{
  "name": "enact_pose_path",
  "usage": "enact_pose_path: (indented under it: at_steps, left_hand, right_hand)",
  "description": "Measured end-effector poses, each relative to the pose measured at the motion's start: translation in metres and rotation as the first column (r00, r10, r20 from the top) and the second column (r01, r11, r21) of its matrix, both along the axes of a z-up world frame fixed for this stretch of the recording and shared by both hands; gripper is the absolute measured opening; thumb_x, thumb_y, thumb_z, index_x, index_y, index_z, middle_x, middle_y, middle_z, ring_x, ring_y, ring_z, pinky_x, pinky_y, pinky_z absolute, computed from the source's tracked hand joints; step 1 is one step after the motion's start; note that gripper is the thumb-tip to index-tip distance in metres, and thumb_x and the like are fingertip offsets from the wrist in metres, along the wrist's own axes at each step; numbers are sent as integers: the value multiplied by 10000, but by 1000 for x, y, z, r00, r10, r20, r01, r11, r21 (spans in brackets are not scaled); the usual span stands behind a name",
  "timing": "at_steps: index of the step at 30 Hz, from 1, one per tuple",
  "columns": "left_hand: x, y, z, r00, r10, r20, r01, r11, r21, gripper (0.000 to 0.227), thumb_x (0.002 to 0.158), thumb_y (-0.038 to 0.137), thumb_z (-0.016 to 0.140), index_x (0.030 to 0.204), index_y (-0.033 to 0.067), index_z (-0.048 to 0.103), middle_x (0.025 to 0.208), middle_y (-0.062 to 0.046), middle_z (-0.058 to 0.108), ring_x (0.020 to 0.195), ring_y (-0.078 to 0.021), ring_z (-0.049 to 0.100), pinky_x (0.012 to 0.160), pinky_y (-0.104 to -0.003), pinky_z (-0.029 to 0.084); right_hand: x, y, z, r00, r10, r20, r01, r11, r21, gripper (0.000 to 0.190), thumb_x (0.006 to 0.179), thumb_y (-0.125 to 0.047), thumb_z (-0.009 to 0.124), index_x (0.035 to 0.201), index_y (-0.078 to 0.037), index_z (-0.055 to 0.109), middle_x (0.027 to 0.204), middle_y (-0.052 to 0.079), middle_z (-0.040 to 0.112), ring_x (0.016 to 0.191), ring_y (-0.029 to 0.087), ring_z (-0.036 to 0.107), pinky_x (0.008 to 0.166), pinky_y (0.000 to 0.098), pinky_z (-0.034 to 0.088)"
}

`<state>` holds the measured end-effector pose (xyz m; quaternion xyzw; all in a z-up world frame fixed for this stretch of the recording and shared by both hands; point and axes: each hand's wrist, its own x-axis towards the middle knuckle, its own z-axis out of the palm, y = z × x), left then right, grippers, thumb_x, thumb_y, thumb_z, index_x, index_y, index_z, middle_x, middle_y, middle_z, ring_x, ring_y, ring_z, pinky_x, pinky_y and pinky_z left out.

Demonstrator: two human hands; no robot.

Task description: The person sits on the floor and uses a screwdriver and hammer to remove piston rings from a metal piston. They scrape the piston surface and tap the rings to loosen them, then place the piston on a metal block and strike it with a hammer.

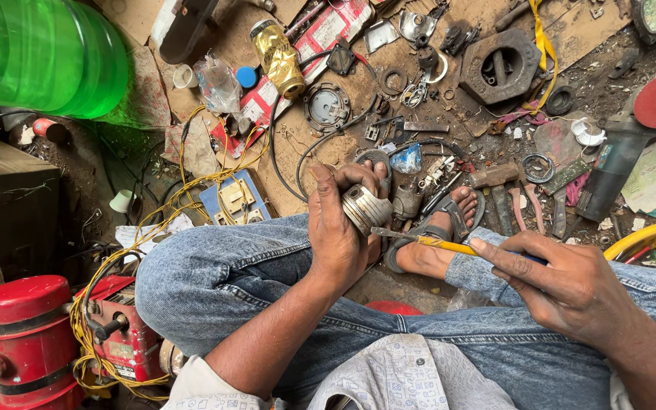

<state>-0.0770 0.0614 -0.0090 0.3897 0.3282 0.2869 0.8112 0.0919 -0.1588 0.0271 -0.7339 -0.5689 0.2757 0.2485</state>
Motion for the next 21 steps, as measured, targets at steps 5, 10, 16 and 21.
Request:
enact_pose_path:
  at_steps: [5, 10, 16, 21]
  left_hand:
    - [1, 0, 0, 1000, 24, 6, -24, 998, -60, 695, 1119, 556, 309, 797, -7, 556, 799, -97, 570, 835, -179, 553, 1032, -334, 441]
    - [3, -4, 0, 998, 67, 19, -69, 993, 92, 698, 1131, 551, 318, 802, -22, 542, 798, -82, 526, 843, -174, 551, 1053, -348, 484]
    - [0, -6, -2, 992, 104, -78, -75, 949, 305, 704, 1147, 549, 311, 807, -27, 529, 822, -99, 557, 824, -169, 547, 1021, -346, 494]
    - [-7, -3, -5, 982, 120, -143, -74, 954, 289, 666, 1145, 523, 276, 858, -22, 531, 825, -86, 571, 818, -155, 566, 901, -308, 506]
  right_hand:
    - [-1, 1, 1, 1000, -11, -12, 11, 1000, 0, 642, 626, 39, 755, 1230, -173, 705, 914, 56, 725, 590, 176, 695, 475, 336, 563]
    - [-1, 2, 4, 1000, -23, 0, 23, 999, -33, 681, 643, 21, 760, 1283, -205, 703, 897, 56, 724, 556, 183, 679, 464, 356, 550]
    - [-9, -1, 6, 998, -17, 62, 18, 1000, -4, 773, 563, 82, 671, 1286, -193, 681, 925, 94, 724, 569, 220, 661, 485, 389, 537]
    - [-27, -2, -5, 994, -88, -70, 95, 990, 100, 751, 640, 111, 635, 1344, -150, 656, 885, 73, 683, 621, 198, 655, 546, 358, 528]
